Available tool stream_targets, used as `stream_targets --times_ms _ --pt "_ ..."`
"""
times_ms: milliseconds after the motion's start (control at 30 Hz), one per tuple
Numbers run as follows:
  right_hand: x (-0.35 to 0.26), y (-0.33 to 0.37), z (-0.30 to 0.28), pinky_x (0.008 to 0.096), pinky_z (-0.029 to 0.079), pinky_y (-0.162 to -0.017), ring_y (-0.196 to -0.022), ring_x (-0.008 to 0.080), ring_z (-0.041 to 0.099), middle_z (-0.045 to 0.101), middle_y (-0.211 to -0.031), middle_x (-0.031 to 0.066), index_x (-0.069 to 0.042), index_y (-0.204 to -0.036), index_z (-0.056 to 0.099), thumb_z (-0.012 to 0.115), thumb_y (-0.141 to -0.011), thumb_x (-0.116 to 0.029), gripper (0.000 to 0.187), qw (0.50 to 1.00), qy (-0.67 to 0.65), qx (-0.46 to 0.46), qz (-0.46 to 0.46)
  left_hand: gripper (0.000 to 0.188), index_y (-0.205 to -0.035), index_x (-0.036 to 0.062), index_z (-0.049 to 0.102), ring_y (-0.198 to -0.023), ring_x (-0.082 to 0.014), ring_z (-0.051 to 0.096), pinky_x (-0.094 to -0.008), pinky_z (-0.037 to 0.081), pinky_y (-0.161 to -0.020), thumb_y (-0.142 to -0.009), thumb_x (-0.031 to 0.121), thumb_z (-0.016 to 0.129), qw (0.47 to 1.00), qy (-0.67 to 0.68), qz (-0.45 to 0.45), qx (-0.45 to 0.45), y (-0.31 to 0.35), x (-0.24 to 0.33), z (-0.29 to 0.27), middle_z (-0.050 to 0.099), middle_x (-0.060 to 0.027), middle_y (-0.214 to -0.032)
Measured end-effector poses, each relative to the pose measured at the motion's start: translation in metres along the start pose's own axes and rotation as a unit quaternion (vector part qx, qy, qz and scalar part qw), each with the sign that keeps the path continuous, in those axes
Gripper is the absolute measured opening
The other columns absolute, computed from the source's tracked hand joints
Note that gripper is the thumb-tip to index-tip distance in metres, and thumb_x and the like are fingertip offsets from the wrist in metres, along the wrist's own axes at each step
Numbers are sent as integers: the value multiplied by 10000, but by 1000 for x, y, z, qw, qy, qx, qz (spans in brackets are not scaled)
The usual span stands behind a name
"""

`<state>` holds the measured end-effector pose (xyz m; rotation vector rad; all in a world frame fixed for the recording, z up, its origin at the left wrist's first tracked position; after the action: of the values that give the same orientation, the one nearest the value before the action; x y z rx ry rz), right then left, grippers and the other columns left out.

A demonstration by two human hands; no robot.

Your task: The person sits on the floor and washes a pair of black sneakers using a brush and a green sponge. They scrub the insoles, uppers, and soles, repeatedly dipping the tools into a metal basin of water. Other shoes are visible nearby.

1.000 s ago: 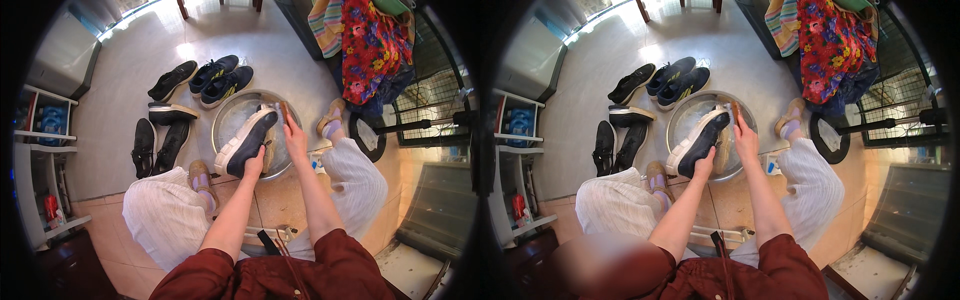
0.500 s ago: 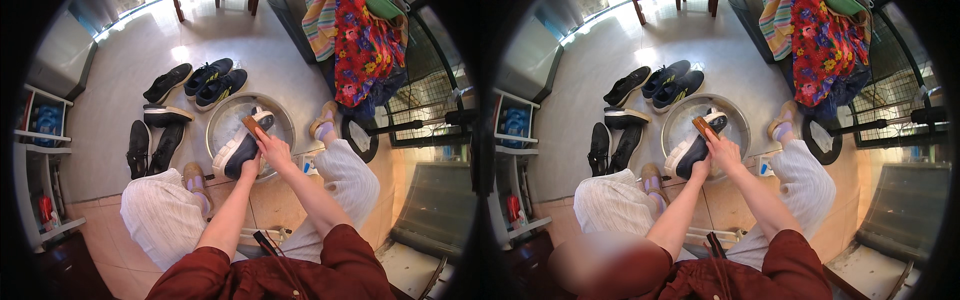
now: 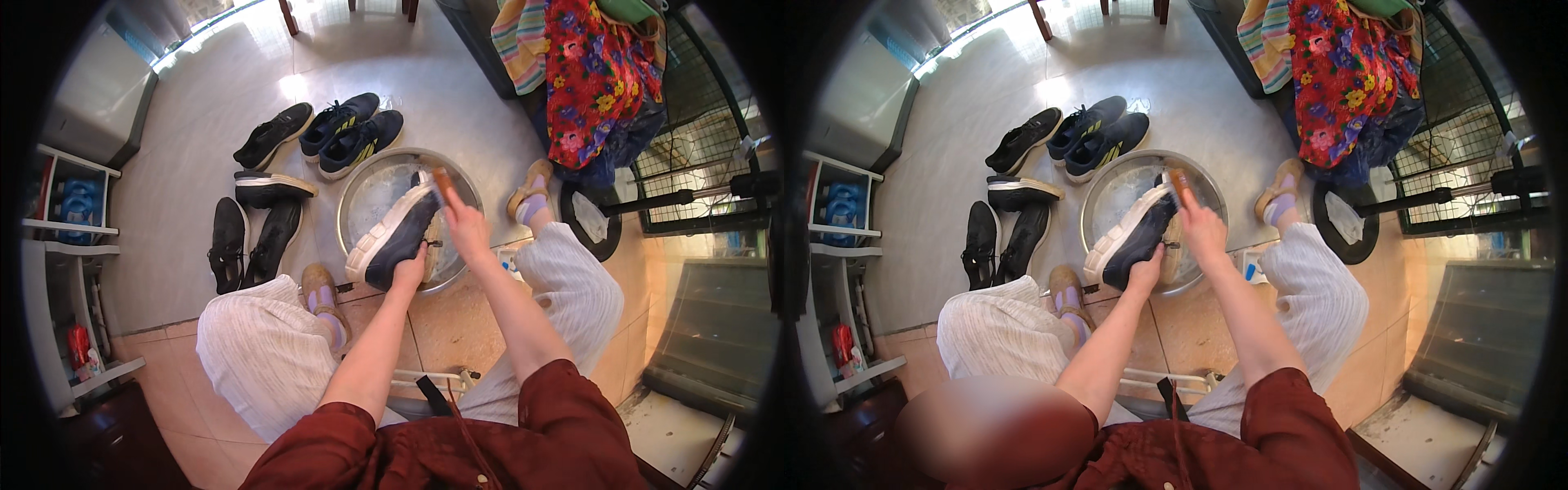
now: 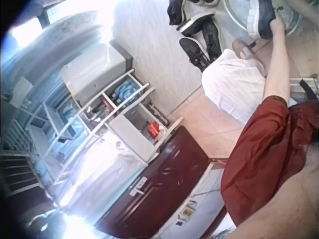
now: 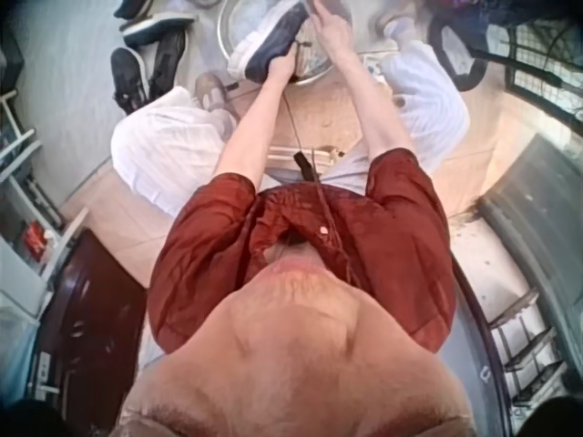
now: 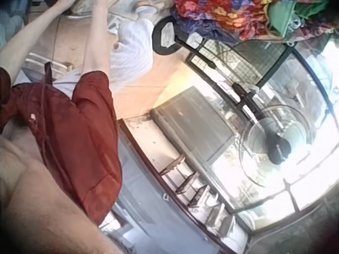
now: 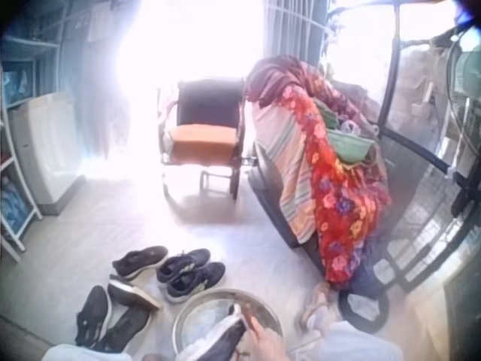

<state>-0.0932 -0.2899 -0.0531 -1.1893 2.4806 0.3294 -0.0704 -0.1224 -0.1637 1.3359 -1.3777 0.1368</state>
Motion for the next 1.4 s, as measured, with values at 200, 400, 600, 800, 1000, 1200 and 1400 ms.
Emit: stream_targets --times_ms 200,400,600,800,1000,1200,1400 --pt "-12 11 -2 504 506 -681 -771 404 646 661 -840 197 -282 -1380 531 562 -956 -294 425 999 -9 -5 -35 811 -1125 -146 631 -1264 -394 528 -362 390 -1064 -897 629 552 996 -21 -37 -77 -1 6 0 580 -371 -1214" --pt "-38 25 5 495 512 -668 -775 375 660 646 -842 173 -313 -1403 501 570 -953 -311 455 995 37 -52 -70 787 -985 -150 671 -1161 -388 606 -379 456 -975 -899 624 558 999 -41 -4 2 -10 -2 -20 650 -361 -1045" --pt "-13 10 -35 428 518 -655 -758 287 641 563 -812 78 -377 -1366 548 607 -937 -315 437 982 74 -55 -164 541 -1054 -48 694 -1111 -401 628 -397 472 -958 -928 470 603 993 -85 77 -30 -1 34 -24 672 -308 -1065" --pt "-45 28 -26 431 514 -689 -780 309 640 592 -843 103 -332 -1346 577 592 -941 -312 406 983 39 -103 -149 350 -1172 19 644 -1136 -378 597 -411 499 -918 -955 288 584 916 -218 334 33 -17 41 -8 614 -197 -1255" --pt "-91 39 -12 444 514 -645 -748 325 643 614 -845 106 -340 -1336 576 597 -936 -328 401 960 18 -126 -248 289 -1107 59 654 -1098 -340 619 -406 485 -948 -933 279 587 957 -164 234 -44 -33 10 2 639 -210 -1177" --pt "-55 19 -36 451 519 -614 -694 332 649 623 -841 106 -342 -1352 555 595 -942 -323 412 969 86 -87 -214 364 -1084 67 692 -1157 -354 597 -423 447 -1020 -952 384 570 916 -239 318 56 -25 47 -20 649 -234 -1163" --pt "-67 37 -42 438 499 -653 -742 327 626 577 -805 105 -326 -1376 544 593 -949 -296 432 967 30 -99 -232 329 -1175 80 661 -1211 -329 568 -423 439 -1031 -930 282 576 942 -237 236 -33 -34 26 0 620 -208 -1241"
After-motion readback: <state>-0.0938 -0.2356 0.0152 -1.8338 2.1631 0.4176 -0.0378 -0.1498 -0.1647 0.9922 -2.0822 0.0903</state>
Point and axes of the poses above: each hand's wrist, its own y-axis away from the middle knuckle, its own z-axis out of the palm, x = y × z, the point moved 6 cm from there along -y, towards the middle knuckle
